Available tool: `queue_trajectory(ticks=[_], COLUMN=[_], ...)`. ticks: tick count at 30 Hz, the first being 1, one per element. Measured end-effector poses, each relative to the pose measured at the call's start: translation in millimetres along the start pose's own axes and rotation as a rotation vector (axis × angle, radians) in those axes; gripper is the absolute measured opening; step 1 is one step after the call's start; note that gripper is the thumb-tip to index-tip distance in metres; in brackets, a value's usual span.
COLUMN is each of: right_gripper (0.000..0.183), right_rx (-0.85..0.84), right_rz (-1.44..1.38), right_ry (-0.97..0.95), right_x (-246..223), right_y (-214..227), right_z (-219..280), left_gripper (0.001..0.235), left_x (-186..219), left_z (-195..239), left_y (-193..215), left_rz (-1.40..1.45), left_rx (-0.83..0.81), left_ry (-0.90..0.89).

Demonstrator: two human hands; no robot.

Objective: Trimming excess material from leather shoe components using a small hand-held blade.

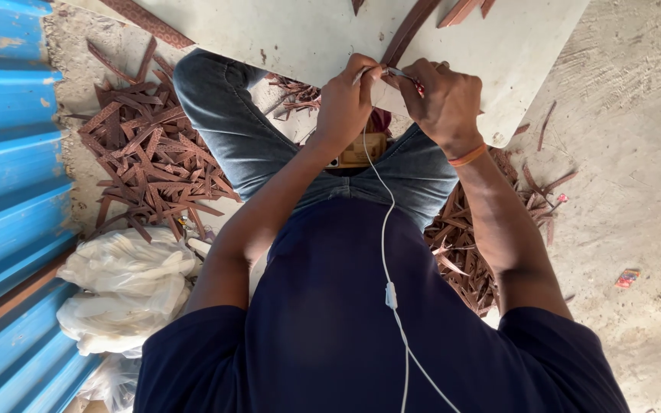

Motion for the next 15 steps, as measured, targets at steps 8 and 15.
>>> queue_trajectory(ticks=[8, 15], right_gripper=[0.024, 0.020], right_rx=[-0.016, -0.018], right_rz=[0.053, -0.002], right_ry=[-0.028, 0.022], right_x=[1, 8], right_y=[2, -9], right_z=[-3, -2], left_gripper=[0.007, 0.005], left_x=[4, -7], left_z=[1, 0], left_y=[2, -4], left_rz=[0.011, 0.028], left_rx=[0.014, 0.101], left_ry=[-0.037, -0.133])
Point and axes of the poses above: each hand's wrist, its own z-axis away from the middle knuckle, its own y-axis out of the back of the hand, x = y × z, the point moved 4 cm from there along -z, towards the middle knuckle, and after that the axes turned 9 degrees about -z, right-handed, at the moved point
